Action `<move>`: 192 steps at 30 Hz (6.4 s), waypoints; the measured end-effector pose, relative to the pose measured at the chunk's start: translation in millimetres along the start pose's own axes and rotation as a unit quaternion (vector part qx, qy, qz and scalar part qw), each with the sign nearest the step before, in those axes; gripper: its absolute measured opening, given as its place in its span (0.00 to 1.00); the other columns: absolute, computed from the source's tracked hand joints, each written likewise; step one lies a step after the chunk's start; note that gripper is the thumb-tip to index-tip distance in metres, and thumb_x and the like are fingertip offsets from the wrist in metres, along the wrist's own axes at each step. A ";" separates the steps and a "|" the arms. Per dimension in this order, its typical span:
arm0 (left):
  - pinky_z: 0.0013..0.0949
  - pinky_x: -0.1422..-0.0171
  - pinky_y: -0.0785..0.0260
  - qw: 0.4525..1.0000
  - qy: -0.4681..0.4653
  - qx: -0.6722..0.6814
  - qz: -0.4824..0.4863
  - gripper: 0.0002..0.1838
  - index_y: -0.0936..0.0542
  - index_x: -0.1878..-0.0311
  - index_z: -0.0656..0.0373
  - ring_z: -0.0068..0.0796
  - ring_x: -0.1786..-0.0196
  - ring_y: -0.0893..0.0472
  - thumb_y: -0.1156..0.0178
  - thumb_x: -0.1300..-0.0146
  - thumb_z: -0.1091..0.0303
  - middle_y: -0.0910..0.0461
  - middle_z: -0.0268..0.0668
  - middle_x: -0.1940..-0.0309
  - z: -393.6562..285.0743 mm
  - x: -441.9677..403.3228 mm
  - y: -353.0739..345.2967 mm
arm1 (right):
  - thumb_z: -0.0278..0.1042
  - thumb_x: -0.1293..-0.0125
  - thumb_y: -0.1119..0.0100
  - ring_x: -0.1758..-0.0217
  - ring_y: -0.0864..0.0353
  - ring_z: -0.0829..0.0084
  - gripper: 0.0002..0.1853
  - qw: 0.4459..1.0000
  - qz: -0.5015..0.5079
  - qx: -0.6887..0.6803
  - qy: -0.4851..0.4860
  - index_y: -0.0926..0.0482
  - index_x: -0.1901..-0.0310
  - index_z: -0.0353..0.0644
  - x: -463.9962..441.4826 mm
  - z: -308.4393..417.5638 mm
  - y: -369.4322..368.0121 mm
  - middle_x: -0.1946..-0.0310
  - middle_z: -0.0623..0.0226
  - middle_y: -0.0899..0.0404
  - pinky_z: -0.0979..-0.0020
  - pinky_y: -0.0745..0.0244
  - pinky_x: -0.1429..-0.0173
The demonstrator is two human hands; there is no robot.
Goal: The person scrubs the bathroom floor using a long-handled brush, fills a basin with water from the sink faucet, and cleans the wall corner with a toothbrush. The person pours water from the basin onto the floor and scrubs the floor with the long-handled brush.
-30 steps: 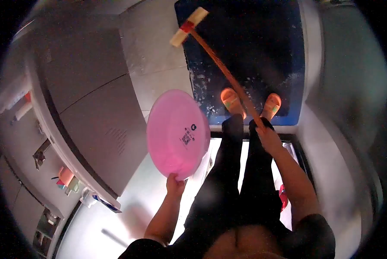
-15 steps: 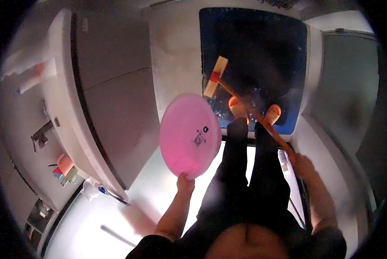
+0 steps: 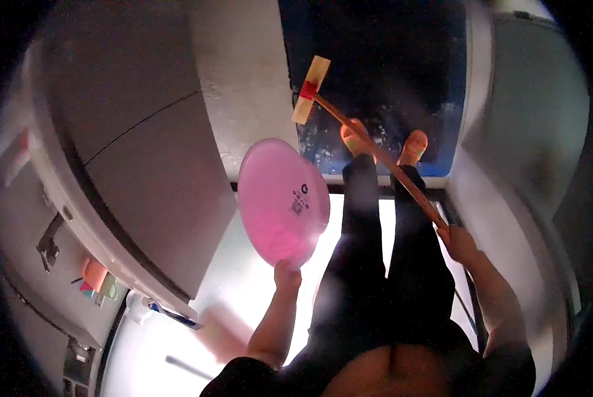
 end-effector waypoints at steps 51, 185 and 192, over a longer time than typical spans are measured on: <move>0.36 0.62 0.33 0.976 0.002 0.210 -0.055 0.11 0.27 0.65 0.63 0.41 0.66 0.24 0.48 0.53 0.70 0.25 0.45 0.70 -56.0 -0.6 29.9 | 0.54 0.39 0.62 0.68 0.25 0.50 0.26 0.995 0.076 0.067 -0.008 0.26 0.67 0.34 -22.5 84.8 133.1 0.73 0.46 0.25 0.56 0.31 0.61; 0.31 0.61 0.31 -0.244 0.331 0.804 -0.429 0.18 0.35 0.56 0.69 0.33 0.63 0.27 0.53 0.55 0.79 0.29 0.41 0.64 -397.7 177.3 -35.2 | 0.33 0.44 0.55 0.66 0.22 0.59 0.13 -0.173 0.073 0.886 0.423 0.32 0.56 0.41 -2.4 598.7 -90.7 0.69 0.57 0.23 0.61 0.29 0.65; 0.28 0.61 0.33 -0.021 0.245 0.848 -0.469 0.17 0.34 0.56 0.66 0.27 0.65 0.28 0.51 0.53 0.78 0.30 0.36 0.67 -172.9 202.1 136.3 | 0.31 0.42 0.58 0.58 0.25 0.60 0.22 0.045 0.192 0.789 0.581 0.39 0.44 0.59 -79.1 637.2 -51.0 0.58 0.58 0.26 0.59 0.30 0.58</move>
Point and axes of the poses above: each hand's wrist, its own x-axis away from the middle knuckle, its own y-axis out of the back of the hand, z = x × y, the point moved 9 cm from there along -x, towards the middle knuckle
